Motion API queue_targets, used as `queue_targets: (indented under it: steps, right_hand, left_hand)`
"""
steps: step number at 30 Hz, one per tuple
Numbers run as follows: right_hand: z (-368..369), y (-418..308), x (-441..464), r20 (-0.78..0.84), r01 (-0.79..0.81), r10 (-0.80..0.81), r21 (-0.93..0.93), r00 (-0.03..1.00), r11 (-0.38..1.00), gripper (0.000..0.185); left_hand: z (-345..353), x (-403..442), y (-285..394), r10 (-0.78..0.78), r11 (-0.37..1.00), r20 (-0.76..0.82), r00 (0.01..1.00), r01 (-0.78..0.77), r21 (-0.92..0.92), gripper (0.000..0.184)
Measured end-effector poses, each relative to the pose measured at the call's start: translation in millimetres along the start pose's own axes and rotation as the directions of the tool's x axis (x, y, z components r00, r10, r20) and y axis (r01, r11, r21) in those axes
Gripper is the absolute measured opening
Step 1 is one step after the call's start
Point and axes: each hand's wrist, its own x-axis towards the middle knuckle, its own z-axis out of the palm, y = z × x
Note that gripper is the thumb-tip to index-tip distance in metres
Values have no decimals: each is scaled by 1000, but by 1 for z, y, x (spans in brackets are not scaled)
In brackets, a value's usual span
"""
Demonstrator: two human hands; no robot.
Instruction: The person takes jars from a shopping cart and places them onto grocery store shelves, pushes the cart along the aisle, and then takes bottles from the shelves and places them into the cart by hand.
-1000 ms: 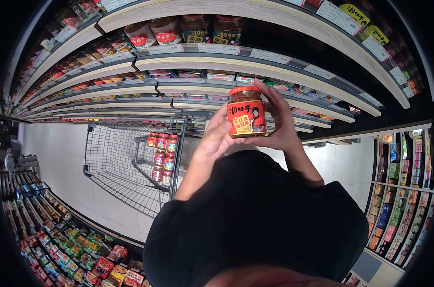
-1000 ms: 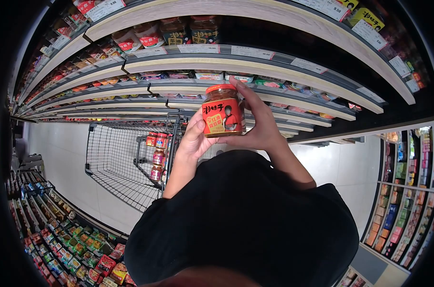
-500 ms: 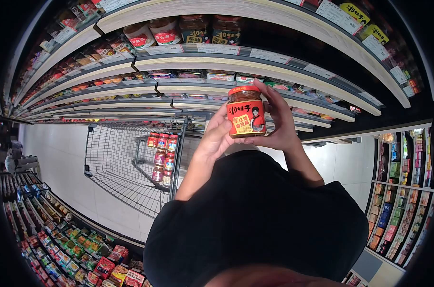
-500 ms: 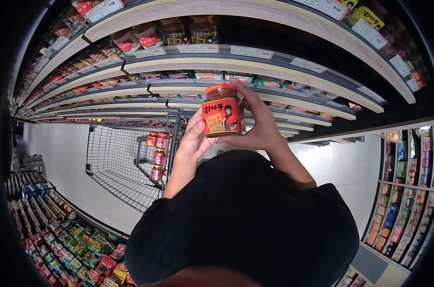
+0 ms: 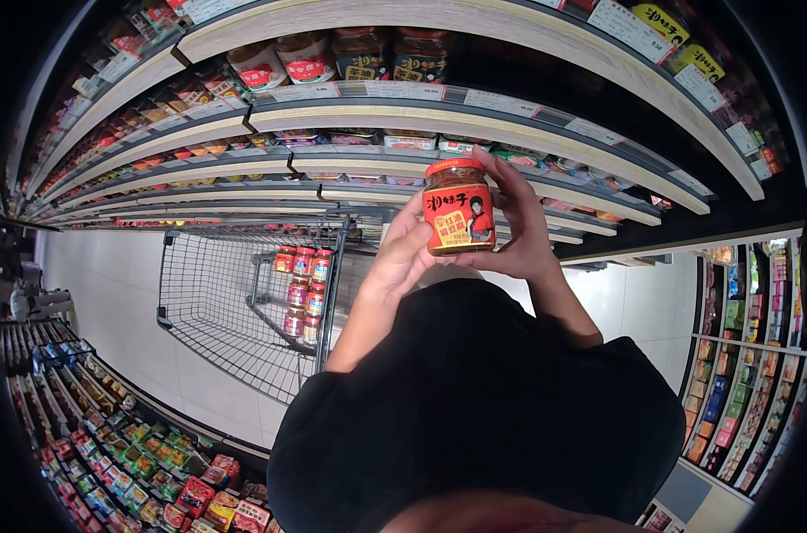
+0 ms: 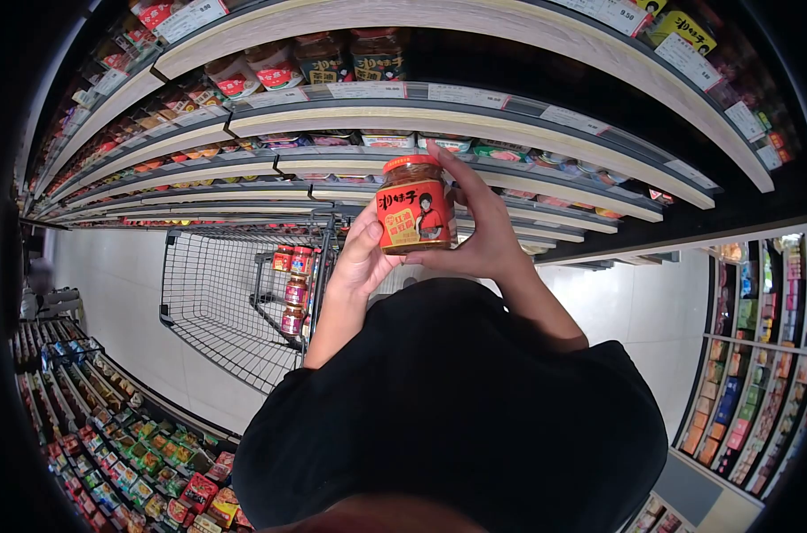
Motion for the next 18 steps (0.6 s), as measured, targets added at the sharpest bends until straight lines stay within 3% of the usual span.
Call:
queue_targets:
  steps: [4, 6, 18]
  right_hand:
    - [0, -1, 0, -9, 2, -2, 8, 1000, 1000, 114]
    - [-3, 0, -1, 87, -14, 11, 32, 996, 999, 120]
    - [-5, 1, -3, 83, -57, 53, 46, 995, 997, 117]
  left_hand:
    - [2, -1, 3, -11, 1000, -22, 1000, 12, 27, 80]
    - [-1, -1, 4, -26, 998, -16, 1000, 27, 54, 82]
    - [-2, -1, 2, -55, 994, -43, 998, 59, 94, 86]
